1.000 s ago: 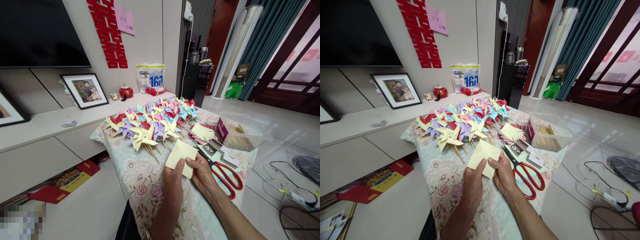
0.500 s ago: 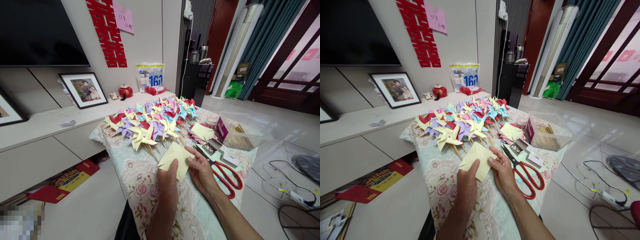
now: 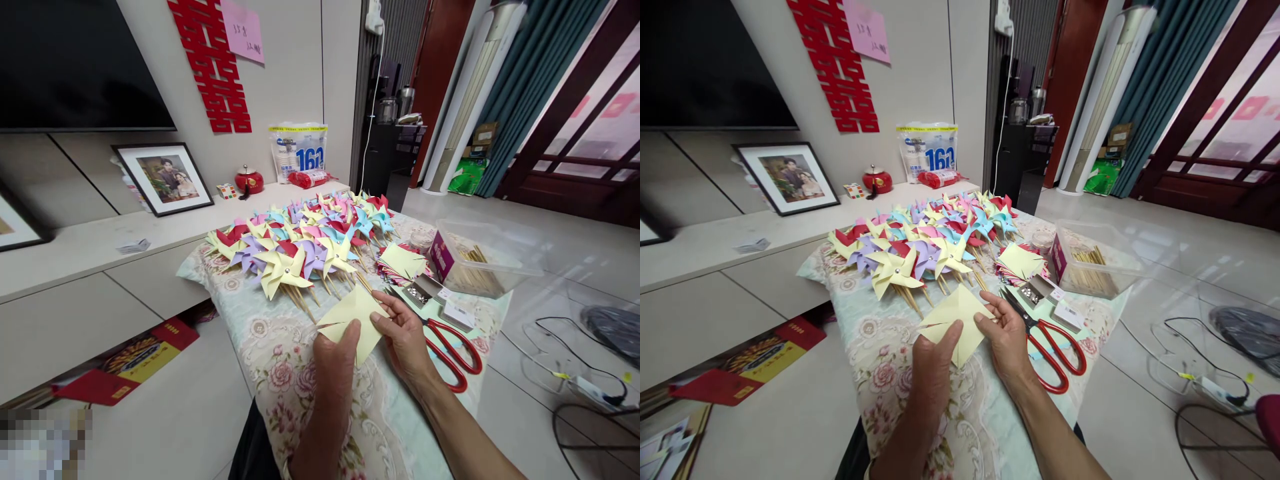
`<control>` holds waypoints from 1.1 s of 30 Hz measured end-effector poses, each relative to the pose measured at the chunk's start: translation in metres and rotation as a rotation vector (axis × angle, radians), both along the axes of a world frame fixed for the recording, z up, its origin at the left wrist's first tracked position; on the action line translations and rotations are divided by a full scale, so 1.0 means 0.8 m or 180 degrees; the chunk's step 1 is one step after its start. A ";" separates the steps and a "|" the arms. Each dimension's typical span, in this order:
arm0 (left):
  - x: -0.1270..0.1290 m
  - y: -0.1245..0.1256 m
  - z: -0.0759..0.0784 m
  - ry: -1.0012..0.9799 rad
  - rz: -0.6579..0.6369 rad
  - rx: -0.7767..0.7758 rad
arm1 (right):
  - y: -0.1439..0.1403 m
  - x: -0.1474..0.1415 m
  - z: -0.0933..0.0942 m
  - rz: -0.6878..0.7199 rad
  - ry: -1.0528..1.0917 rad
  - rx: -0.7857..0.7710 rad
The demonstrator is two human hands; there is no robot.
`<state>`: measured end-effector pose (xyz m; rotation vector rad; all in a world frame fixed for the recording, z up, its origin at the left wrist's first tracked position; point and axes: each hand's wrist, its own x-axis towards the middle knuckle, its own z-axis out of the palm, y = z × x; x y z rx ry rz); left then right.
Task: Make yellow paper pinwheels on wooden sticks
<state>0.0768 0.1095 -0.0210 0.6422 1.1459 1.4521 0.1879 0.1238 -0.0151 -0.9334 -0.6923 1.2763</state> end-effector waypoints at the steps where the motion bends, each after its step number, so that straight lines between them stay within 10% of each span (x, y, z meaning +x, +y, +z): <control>1: 0.000 0.000 0.001 -0.0020 -0.0024 0.0032 | 0.000 0.000 0.000 -0.0015 0.0007 -0.0001; 12: -0.010 -0.009 0.029 -0.0129 0.0272 -0.0120 | -0.001 0.003 0.009 -0.0036 0.0304 -0.0060; 33: -0.009 -0.001 0.017 -0.0507 0.0241 0.0004 | -0.005 0.001 -0.001 0.0608 0.0131 0.0016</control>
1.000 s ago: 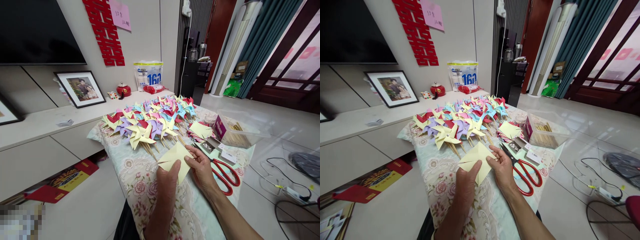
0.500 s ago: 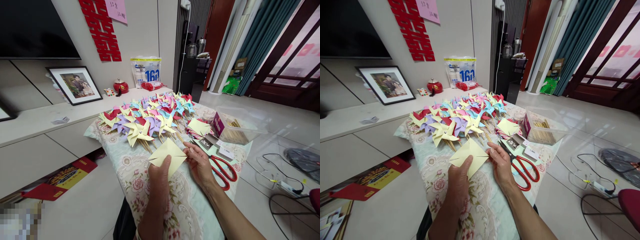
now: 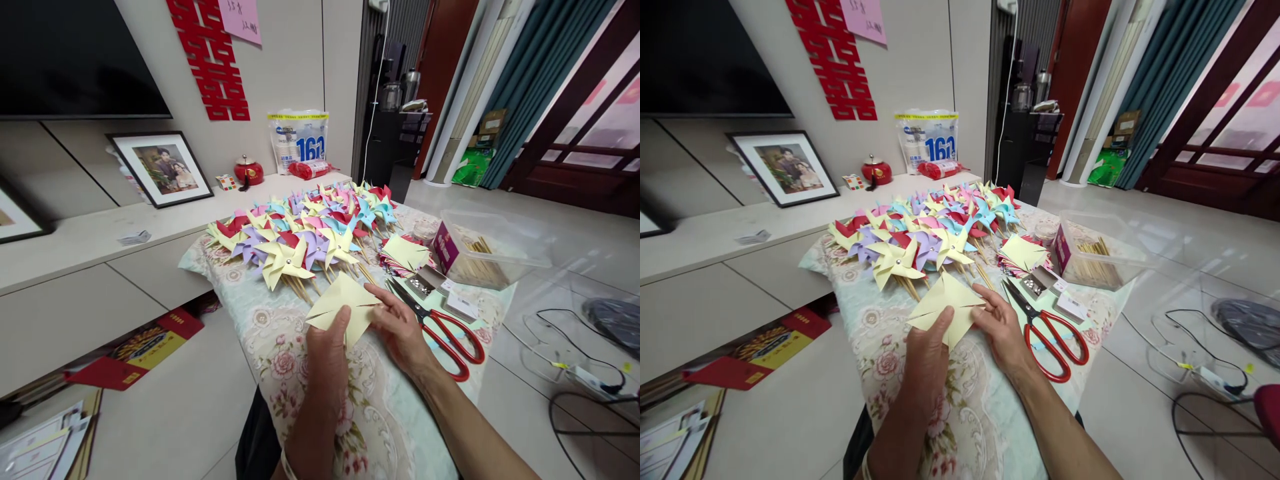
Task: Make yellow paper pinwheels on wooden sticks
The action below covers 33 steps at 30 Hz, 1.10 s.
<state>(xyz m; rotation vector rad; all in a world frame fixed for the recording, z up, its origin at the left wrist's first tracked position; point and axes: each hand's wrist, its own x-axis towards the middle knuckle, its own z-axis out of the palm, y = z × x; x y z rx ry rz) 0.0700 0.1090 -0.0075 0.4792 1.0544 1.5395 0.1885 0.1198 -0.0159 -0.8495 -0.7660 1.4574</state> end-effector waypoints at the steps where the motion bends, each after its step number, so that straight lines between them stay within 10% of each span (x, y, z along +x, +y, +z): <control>1: 0.001 -0.001 0.000 -0.0012 -0.0089 0.0013 | 0.000 -0.001 -0.002 0.0078 -0.0074 0.0002; 12: -0.007 0.004 -0.004 -0.0736 -0.0579 0.0073 | 0.007 0.006 0.005 -0.0984 -0.0114 -0.0038; 23: -0.006 0.003 -0.010 0.0035 -0.1001 0.0089 | 0.004 0.009 -0.006 -0.1024 -0.1133 0.0552; 33: -0.007 0.011 -0.035 0.0611 -0.0552 -0.0078 | 0.002 0.016 -0.013 -0.1247 -0.2514 0.1494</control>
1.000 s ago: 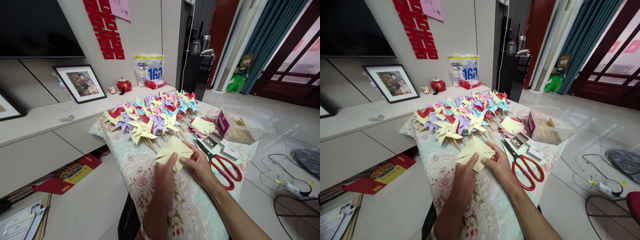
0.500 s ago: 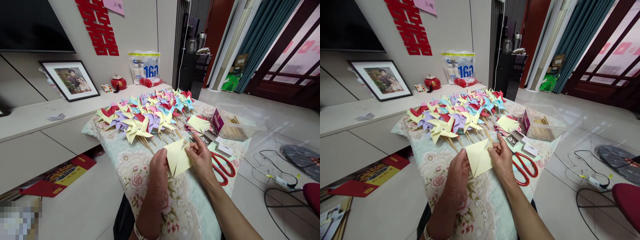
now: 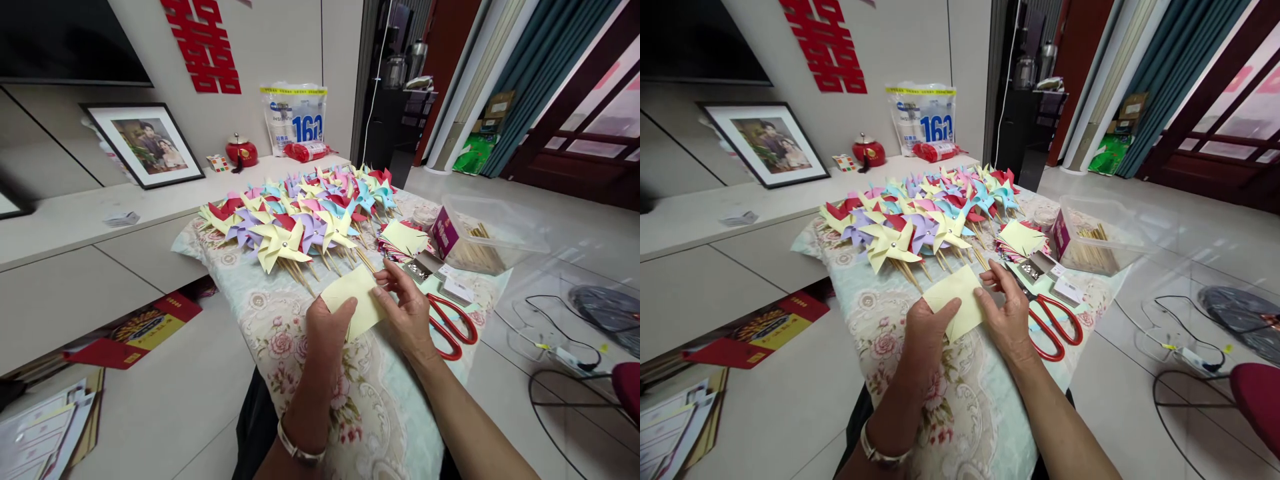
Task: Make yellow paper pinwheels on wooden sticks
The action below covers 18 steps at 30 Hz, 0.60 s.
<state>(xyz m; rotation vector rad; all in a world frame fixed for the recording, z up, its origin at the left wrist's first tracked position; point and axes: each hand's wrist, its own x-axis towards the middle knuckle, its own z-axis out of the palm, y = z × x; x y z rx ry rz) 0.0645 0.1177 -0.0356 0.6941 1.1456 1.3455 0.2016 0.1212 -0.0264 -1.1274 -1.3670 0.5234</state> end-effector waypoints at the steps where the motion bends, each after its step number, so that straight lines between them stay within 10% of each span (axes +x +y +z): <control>1: 0.000 0.001 0.000 -0.0024 0.0128 0.0026 | -0.002 0.001 0.003 -0.0113 -0.0270 0.0201; 6: -0.004 0.001 0.007 -0.0142 0.0598 0.0050 | -0.012 -0.001 0.014 0.0151 -0.1177 0.0930; 18: -0.009 -0.002 0.029 0.0022 0.0938 0.0017 | -0.019 -0.015 0.015 0.0784 -0.2394 0.0720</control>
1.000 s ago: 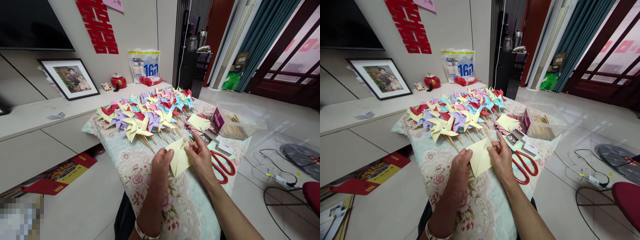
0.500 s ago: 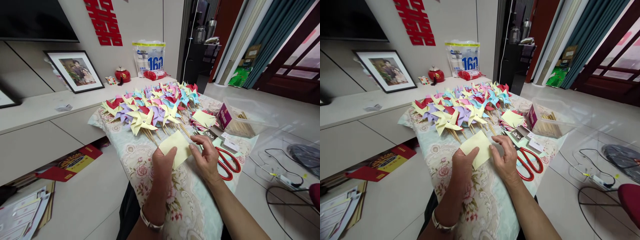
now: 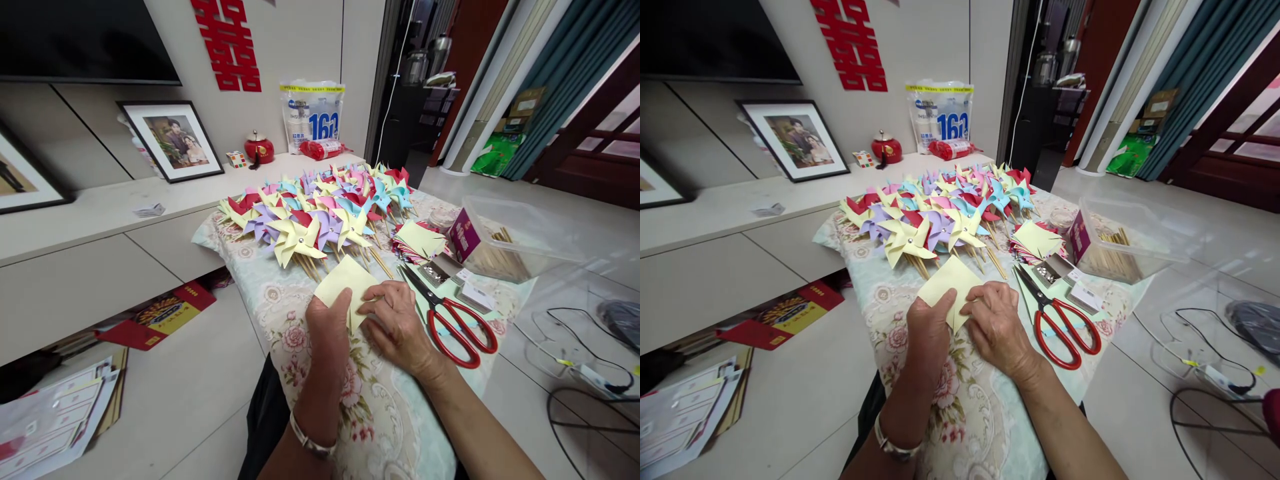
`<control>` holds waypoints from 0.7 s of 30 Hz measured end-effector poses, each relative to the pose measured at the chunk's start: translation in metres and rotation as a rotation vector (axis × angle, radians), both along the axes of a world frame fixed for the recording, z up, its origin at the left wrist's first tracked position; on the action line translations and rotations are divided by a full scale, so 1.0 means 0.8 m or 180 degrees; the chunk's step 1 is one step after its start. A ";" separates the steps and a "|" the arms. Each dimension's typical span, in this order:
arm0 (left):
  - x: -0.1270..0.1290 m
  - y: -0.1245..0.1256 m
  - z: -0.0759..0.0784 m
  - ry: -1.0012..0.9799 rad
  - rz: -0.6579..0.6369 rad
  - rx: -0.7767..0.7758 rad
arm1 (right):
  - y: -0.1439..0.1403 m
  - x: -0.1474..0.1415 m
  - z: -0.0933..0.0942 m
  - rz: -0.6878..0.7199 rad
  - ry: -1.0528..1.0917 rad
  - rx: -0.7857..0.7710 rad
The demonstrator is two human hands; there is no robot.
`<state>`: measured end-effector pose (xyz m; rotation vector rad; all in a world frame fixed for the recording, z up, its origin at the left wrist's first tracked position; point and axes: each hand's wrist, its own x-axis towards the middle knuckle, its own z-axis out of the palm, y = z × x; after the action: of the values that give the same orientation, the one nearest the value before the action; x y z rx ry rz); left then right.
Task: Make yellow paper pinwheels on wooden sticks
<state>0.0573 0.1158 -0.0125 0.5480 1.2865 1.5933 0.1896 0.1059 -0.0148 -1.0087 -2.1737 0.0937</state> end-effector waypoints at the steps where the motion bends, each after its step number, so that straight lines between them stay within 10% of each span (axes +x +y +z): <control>1: 0.000 0.000 -0.001 0.0013 -0.0035 0.0011 | 0.000 0.000 0.001 -0.0014 -0.0006 0.0009; 21: 0.001 -0.003 -0.012 0.0016 -0.0428 0.0182 | 0.003 0.000 0.005 -0.0043 0.0487 -0.0232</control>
<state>0.0580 0.1137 -0.0220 0.6609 1.1855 1.5213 0.1895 0.1084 -0.0107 -1.0228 -2.0365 0.2377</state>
